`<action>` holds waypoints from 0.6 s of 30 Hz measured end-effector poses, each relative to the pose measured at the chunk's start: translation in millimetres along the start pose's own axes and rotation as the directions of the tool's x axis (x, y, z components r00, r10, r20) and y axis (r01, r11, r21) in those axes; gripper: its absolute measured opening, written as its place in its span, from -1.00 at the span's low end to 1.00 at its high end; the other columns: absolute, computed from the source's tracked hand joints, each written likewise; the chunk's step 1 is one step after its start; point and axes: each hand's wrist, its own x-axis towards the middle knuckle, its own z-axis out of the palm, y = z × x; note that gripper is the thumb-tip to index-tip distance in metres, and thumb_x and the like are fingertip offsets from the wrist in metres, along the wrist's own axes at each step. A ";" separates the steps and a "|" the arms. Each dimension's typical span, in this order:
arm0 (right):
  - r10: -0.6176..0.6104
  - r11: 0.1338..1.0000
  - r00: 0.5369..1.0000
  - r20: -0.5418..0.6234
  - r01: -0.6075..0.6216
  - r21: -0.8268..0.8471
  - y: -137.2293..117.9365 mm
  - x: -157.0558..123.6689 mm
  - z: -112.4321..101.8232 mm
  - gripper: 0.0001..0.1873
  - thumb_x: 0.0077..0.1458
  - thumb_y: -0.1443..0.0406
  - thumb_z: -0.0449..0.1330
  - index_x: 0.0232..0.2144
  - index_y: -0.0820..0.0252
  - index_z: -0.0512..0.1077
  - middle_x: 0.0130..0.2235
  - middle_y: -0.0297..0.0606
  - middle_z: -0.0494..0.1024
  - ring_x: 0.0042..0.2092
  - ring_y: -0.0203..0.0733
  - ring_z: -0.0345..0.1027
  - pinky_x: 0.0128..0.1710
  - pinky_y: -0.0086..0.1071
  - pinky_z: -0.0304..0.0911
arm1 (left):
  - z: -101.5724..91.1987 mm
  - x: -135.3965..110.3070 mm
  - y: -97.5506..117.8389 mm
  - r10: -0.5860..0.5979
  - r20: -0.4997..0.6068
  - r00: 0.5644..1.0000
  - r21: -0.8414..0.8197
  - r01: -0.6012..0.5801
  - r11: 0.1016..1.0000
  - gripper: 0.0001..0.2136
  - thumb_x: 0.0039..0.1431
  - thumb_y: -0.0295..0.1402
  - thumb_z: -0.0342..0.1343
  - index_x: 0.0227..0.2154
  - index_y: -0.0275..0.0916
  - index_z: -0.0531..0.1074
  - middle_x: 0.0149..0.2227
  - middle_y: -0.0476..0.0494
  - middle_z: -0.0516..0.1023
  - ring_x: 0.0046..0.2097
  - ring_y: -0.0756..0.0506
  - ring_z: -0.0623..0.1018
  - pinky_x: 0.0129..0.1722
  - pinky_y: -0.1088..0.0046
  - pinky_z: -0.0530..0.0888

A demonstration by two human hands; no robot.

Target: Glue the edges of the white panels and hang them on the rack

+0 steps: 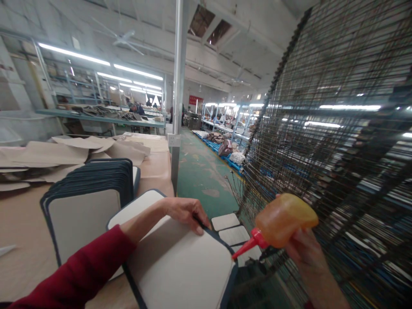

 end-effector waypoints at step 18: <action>-0.124 0.991 0.897 -0.423 0.132 -0.010 16.9 -10.6 -10.9 -0.43 -0.45 0.18 0.43 -0.26 0.03 0.43 -0.31 -0.38 0.54 -0.36 -0.27 0.39 -0.32 -0.43 0.33 | -9.2 -2.9 -17.3 -0.087 -0.108 0.990 -0.149 0.071 0.986 -0.67 0.05 -0.19 0.18 -0.20 -0.31 0.54 -0.34 -0.04 0.58 -0.32 -0.02 0.48 -0.30 0.62 0.38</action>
